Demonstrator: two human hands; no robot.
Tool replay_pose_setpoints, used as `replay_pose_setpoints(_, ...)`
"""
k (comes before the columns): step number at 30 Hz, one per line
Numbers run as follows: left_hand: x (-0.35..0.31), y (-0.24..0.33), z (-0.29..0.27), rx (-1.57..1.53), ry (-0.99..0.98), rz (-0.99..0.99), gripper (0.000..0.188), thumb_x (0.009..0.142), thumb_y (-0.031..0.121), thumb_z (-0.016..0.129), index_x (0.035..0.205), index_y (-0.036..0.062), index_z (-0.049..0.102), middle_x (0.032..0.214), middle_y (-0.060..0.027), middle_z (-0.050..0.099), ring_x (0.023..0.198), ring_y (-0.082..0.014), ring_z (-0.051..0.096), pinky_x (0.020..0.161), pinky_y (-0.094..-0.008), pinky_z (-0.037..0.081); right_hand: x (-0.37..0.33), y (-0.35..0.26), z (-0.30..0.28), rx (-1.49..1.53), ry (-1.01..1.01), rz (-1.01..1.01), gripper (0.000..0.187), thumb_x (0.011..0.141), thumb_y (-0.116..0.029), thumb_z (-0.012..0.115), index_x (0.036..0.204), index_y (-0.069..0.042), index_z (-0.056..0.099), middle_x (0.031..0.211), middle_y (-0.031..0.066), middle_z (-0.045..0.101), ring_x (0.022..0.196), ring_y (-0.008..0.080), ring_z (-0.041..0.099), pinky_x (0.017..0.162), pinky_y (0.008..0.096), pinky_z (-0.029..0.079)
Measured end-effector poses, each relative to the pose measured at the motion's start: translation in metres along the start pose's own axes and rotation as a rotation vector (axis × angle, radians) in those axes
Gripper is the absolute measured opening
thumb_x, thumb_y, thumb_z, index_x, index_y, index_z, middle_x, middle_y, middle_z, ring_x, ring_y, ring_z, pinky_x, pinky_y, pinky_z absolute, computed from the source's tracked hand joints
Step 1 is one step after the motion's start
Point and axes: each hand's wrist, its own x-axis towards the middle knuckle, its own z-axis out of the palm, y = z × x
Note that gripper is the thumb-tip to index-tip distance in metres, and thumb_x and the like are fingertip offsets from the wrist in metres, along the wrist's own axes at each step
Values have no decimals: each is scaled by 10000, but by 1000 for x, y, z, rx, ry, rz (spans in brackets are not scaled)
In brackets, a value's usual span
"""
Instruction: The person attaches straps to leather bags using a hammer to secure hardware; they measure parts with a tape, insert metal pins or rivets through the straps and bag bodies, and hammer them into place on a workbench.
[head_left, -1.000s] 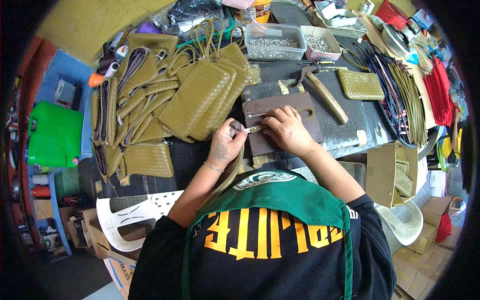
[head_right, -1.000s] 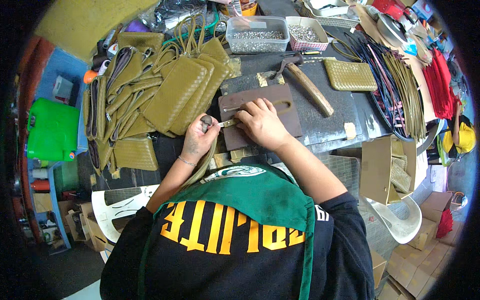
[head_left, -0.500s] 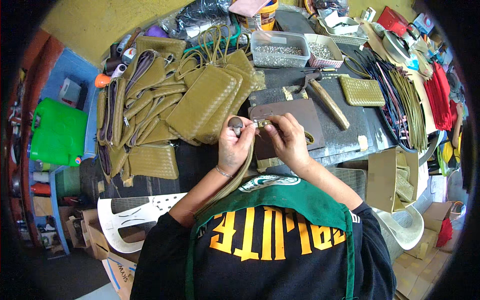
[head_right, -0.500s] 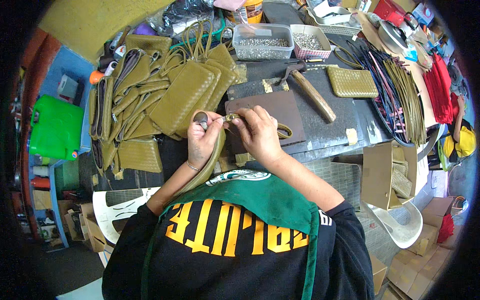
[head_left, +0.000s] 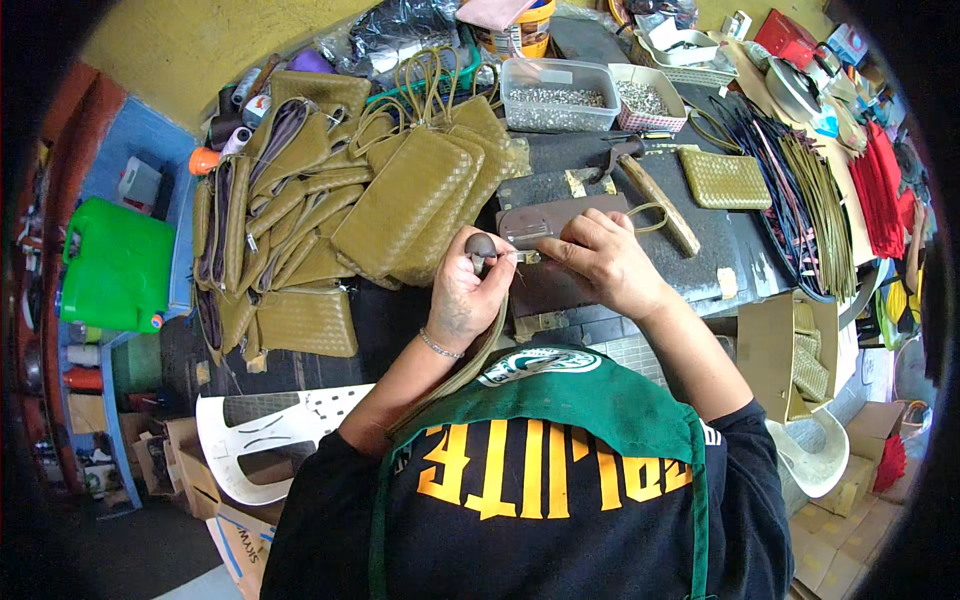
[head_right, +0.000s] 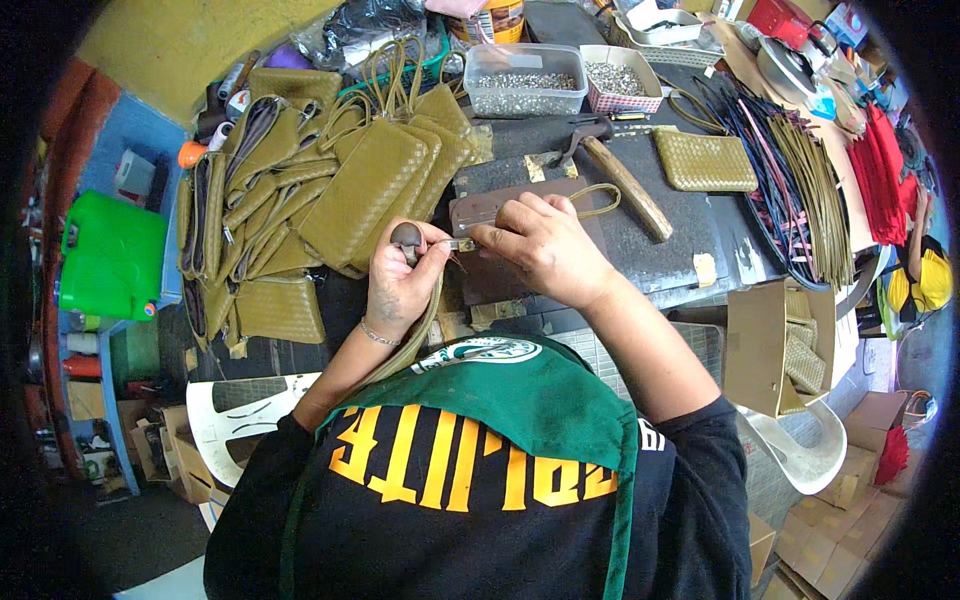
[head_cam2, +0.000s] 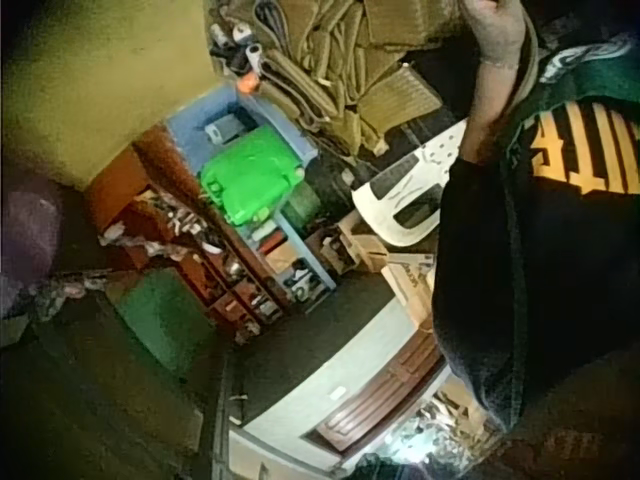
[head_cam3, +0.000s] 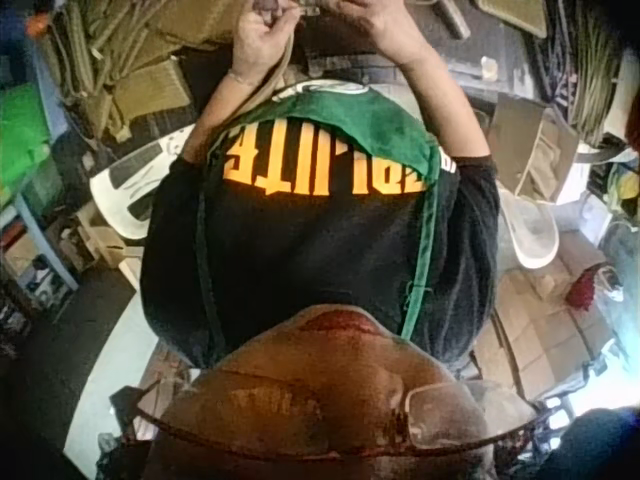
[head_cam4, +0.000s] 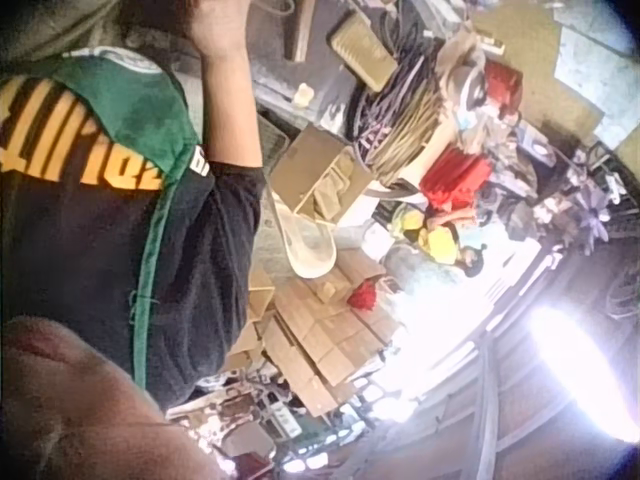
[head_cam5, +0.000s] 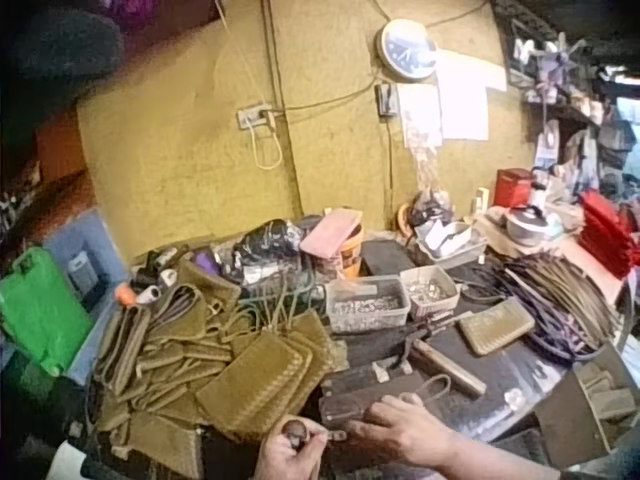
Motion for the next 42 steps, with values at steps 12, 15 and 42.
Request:
replay_pose_setpoints(12, -8, -10, 12, -138, 62, -96, 196, 809, -41, 502, 750, 56, 343, 764, -98, 550, 716, -131, 540, 692, -261, 458, -9, -8, 24, -195, 268, 200, 233, 682, -252, 643, 901, -195, 585, 697, -9, 428, 687, 175, 446, 653, 337, 314)
replay_pose_setpoints(15, -10, -7, 16, -229, 128, -113, 167, 795, -33, 527, 732, 40, 392, 749, -67, 536, 680, -103, 508, 643, -236, 431, -5, -17, 15, -266, 333, 212, 245, 683, -269, 647, 907, -189, 587, 763, 24, 473, 739, 212, 458, 705, 355, 325)
replay_pose_setpoints(42, 127, -97, -139, 980, 74, -281, 399, 672, 327, 697, 680, -24, 506, 627, -74, 485, 586, -186, 414, 565, -333, 364, -193, 28, -115, 214, 1089, 1196, 168, 845, -94, 400, 860, 9, 531, 827, 105, 532, 778, 212, 514, 718, 287, 400)
